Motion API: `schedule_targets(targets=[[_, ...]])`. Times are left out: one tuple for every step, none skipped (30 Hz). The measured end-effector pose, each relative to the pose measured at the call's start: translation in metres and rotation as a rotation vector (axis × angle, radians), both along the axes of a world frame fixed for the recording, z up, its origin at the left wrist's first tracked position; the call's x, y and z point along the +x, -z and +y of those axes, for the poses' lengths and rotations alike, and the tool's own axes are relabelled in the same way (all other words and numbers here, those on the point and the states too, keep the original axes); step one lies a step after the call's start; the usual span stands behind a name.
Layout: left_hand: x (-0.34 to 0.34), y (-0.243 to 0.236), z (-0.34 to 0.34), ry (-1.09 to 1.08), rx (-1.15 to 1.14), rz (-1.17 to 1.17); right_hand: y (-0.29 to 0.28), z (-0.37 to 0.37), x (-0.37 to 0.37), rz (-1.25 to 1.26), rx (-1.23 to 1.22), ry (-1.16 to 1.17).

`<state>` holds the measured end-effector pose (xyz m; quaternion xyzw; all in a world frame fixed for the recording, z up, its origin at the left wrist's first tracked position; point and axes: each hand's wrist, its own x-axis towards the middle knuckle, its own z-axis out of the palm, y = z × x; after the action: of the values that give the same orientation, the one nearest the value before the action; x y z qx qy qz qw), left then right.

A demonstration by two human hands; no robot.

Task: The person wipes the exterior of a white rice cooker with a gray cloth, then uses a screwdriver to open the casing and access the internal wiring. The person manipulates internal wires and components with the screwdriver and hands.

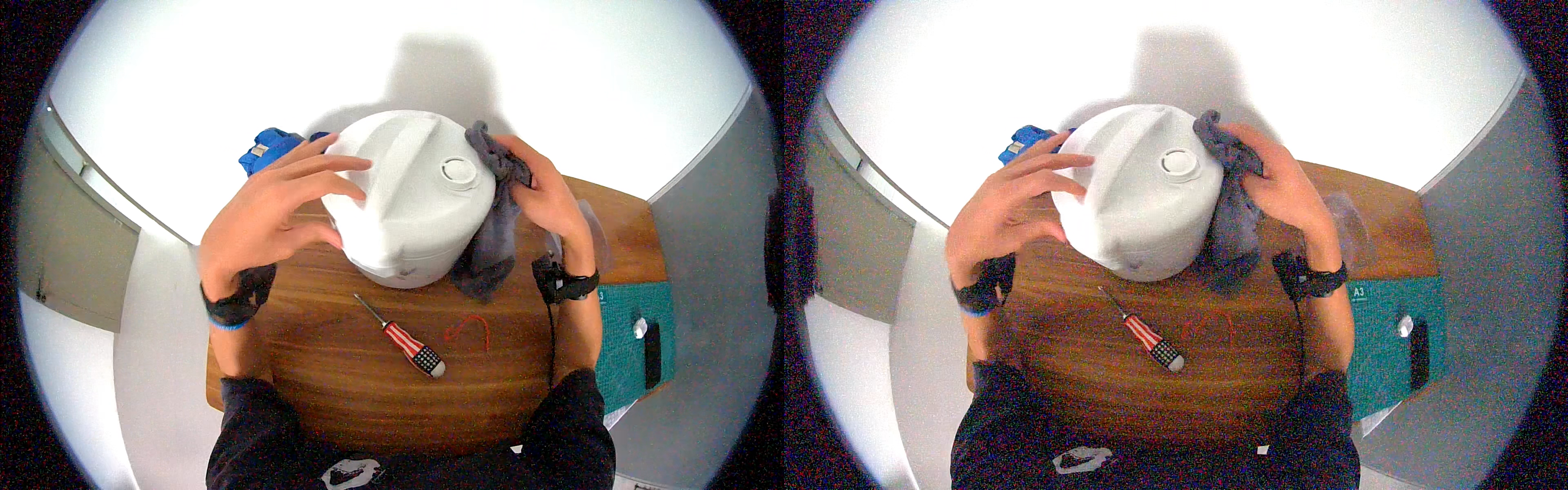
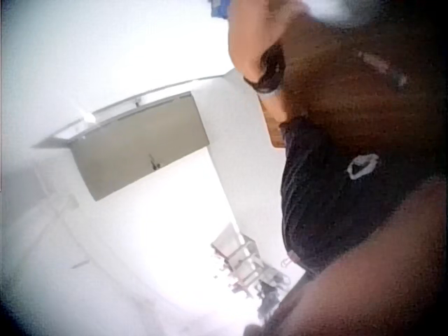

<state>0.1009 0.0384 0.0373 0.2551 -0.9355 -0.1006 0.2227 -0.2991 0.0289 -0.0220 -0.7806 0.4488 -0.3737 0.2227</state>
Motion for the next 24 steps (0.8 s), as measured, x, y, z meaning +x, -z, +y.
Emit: schedule_targets(targets=[[0.000, -0.006, 0.009, -0.049, -0.048, -0.017, -0.006, 0.004, 0.002, 0.025, -0.014, -0.005], [0.002, -0.008, 0.015, -0.158, -0.016, -0.022, -0.012, 0.008, 0.005, 0.049, -0.030, -0.018], [0.004, -0.010, 0.020, -0.267, 0.016, -0.025, -0.016, 0.013, 0.006, 0.077, -0.069, -0.043], [0.006, -0.010, 0.021, -0.375, 0.048, -0.029, -0.019, 0.018, 0.007, 0.106, -0.108, -0.067], [0.011, -0.004, 0.016, -0.261, -0.234, -0.024, -0.023, 0.023, 0.011, 0.131, -0.149, -0.101], [0.003, -0.003, 0.022, -0.324, -0.198, -0.007, -0.029, 0.030, 0.012, 0.157, -0.123, -0.122], [-0.011, -0.004, 0.036, -0.387, -0.162, 0.010, -0.035, 0.037, 0.014, 0.182, -0.096, -0.143], [-0.019, -0.004, 0.047, -0.448, -0.122, 0.020, -0.038, 0.043, 0.016, 0.200, -0.066, -0.163], [-0.016, -0.001, 0.049, -0.399, -0.132, -0.042, -0.039, 0.045, 0.017, 0.186, -0.078, -0.183], [-0.020, -0.001, 0.052, -0.384, -0.194, -0.073, -0.038, 0.045, 0.017, 0.171, -0.090, -0.204], [-0.025, -0.001, 0.057, -0.369, -0.256, -0.100, -0.037, 0.045, 0.018, 0.158, -0.103, -0.224], [-0.031, 0.000, 0.060, -0.354, -0.317, -0.128, -0.032, 0.042, 0.018, 0.126, -0.098, -0.224], [-0.034, 0.003, 0.061, -0.386, -0.231, -0.111, -0.024, 0.035, 0.018, 0.093, -0.092, -0.223], [-0.036, 0.004, 0.062, -0.386, -0.213, -0.110, -0.020, 0.029, 0.018, 0.062, -0.086, -0.223], [-0.037, 0.004, 0.062, -0.387, -0.196, -0.109, -0.019, 0.024, 0.018, 0.056, -0.068, -0.248], [-0.037, 0.004, 0.061, -0.388, -0.178, -0.110, -0.014, 0.019, 0.017, 0.033, -0.074, -0.224], [-0.037, 0.003, 0.060, -0.377, -0.176, -0.106, -0.006, 0.011, 0.016, 0.010, -0.086, -0.203], [-0.036, 0.001, 0.059, -0.362, -0.175, -0.099, 0.002, 0.004, 0.014, -0.010, -0.098, -0.176], [-0.036, -0.001, 0.057, -0.346, -0.173, -0.091, 0.013, -0.005, 0.013, -0.028, -0.100, -0.144], [-0.034, -0.001, 0.056, -0.344, -0.157, -0.092, 0.017, -0.005, 0.018, -0.053, -0.087, -0.114], [-0.033, -0.002, 0.054, -0.340, -0.140, -0.093, 0.019, -0.005, 0.024, -0.077, -0.074, -0.083], [-0.032, -0.002, 0.051, -0.334, -0.124, -0.094, 0.019, -0.003, 0.026, -0.101, -0.061, -0.050], [-0.029, -0.001, 0.046, -0.292, -0.116, -0.069, 0.018, -0.002, 0.026, -0.091, -0.049, -0.047], [-0.025, 0.002, 0.038, -0.251, -0.107, -0.043, 0.014, 0.000, 0.025, -0.080, -0.036, -0.046]])
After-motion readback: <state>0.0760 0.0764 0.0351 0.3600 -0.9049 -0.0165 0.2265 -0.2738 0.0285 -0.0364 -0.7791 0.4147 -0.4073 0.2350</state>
